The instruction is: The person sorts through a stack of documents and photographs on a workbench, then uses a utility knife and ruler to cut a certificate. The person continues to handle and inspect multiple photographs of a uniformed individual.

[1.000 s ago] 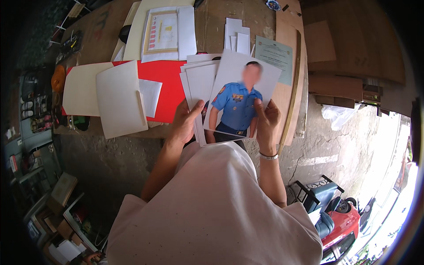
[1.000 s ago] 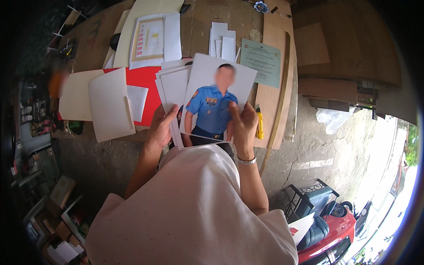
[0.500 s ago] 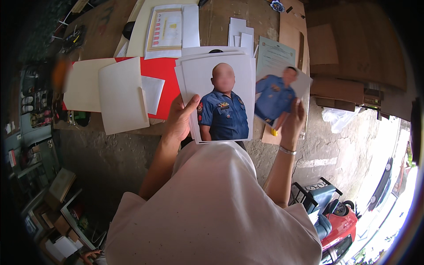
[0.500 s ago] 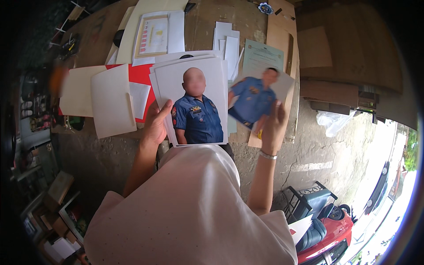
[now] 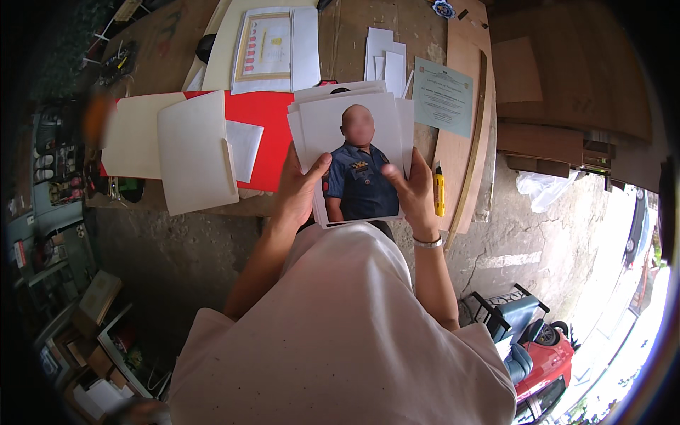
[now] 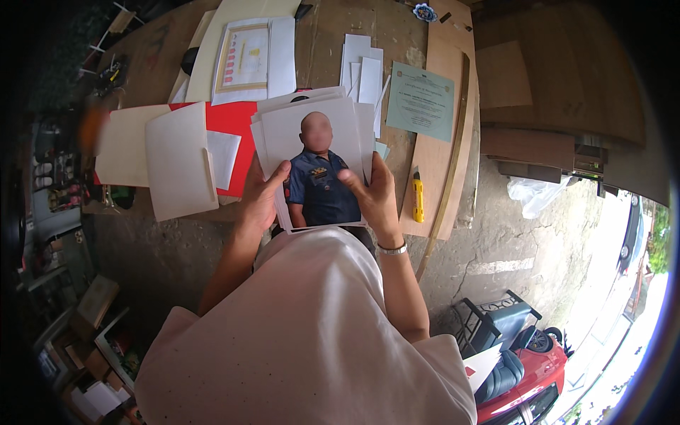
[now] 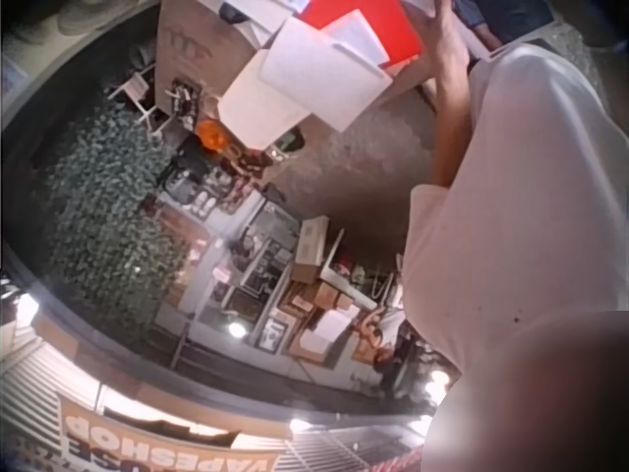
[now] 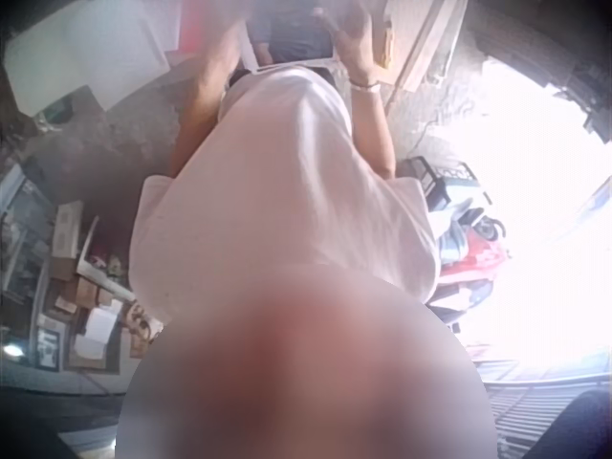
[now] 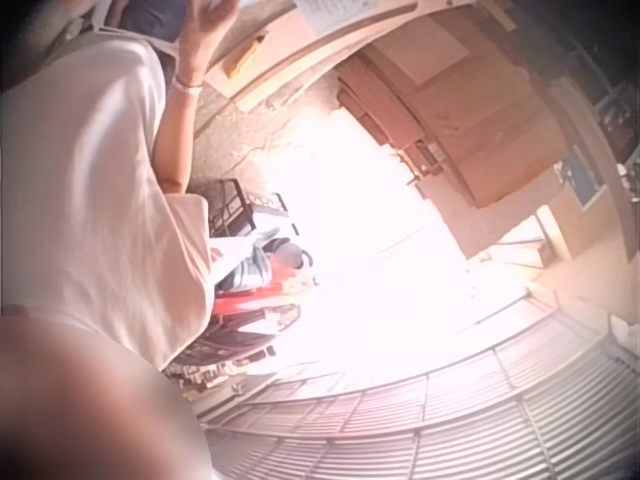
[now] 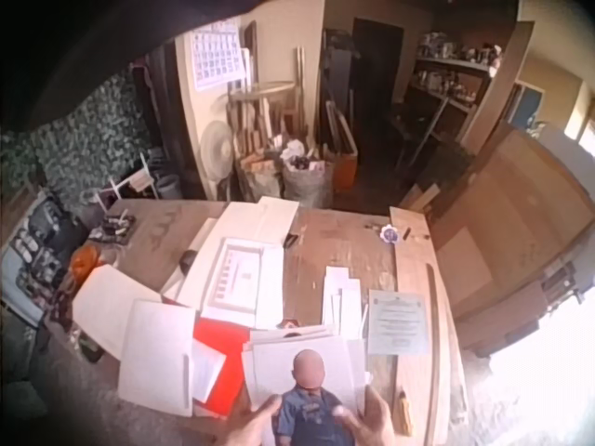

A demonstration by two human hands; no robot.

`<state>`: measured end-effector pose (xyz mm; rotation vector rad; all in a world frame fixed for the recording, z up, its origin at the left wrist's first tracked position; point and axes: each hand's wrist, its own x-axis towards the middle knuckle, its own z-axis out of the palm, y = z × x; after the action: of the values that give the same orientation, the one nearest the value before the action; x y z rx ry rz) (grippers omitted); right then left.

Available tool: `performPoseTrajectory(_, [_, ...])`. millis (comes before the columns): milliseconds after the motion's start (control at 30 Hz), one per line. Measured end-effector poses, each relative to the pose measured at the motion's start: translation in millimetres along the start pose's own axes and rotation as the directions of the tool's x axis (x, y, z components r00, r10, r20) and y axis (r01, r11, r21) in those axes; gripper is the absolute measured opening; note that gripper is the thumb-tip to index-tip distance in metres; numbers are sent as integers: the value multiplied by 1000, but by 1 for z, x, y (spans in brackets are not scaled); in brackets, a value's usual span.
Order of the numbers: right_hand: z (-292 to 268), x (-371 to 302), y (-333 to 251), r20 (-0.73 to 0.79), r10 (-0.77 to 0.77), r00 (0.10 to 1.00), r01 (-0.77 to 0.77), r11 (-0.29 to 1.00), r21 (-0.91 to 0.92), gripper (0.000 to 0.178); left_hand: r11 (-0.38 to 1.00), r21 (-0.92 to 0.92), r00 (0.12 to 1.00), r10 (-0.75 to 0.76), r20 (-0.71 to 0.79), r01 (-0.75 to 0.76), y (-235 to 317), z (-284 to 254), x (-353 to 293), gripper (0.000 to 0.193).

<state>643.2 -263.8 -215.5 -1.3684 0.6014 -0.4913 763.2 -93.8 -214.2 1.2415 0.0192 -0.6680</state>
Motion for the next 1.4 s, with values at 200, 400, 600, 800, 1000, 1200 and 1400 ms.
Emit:
performPoseTrajectory(200, [-13, 0, 7, -214, 97, 972, -127, 983, -131, 26, 985, -142, 995, -96, -6, 94, -24, -16, 5, 28])
performPoseTrajectory(400, [-32, 3, 12, -127, 105, 986, -95, 992, 80, 15, 980, -169, 989, -85, 118, 105, -20, -16, 1, 22])
performPoseTrajectory(600, [-54, 5, 2, -282, 59, 958, -18, 989, 147, 15, 997, -76, 997, -4, 76, 10, -11, -12, 2, 23])
performPoseTrajectory(800, [-126, 15, -16, -605, -98, 790, 295, 926, 235, 18, 998, -15, 997, 64, 45, -63, -7, -18, 1, 23])
performPoseTrajectory(1000, [-130, 9, -1, -491, -120, 863, 184, 979, 84, 20, 997, -53, 998, 61, 34, -60, 7, -12, -4, 21])
performPoseTrajectory(1200, [-68, -2, 18, -309, 50, 950, 39, 961, 276, 20, 998, -29, 997, 58, 44, -57, 20, -2, -9, 22])
performPoseTrajectory(1400, [-42, -9, 4, -40, 98, 994, -72, 904, 422, 16, 997, -2, 996, 77, 39, -77, 32, 9, -17, 24])
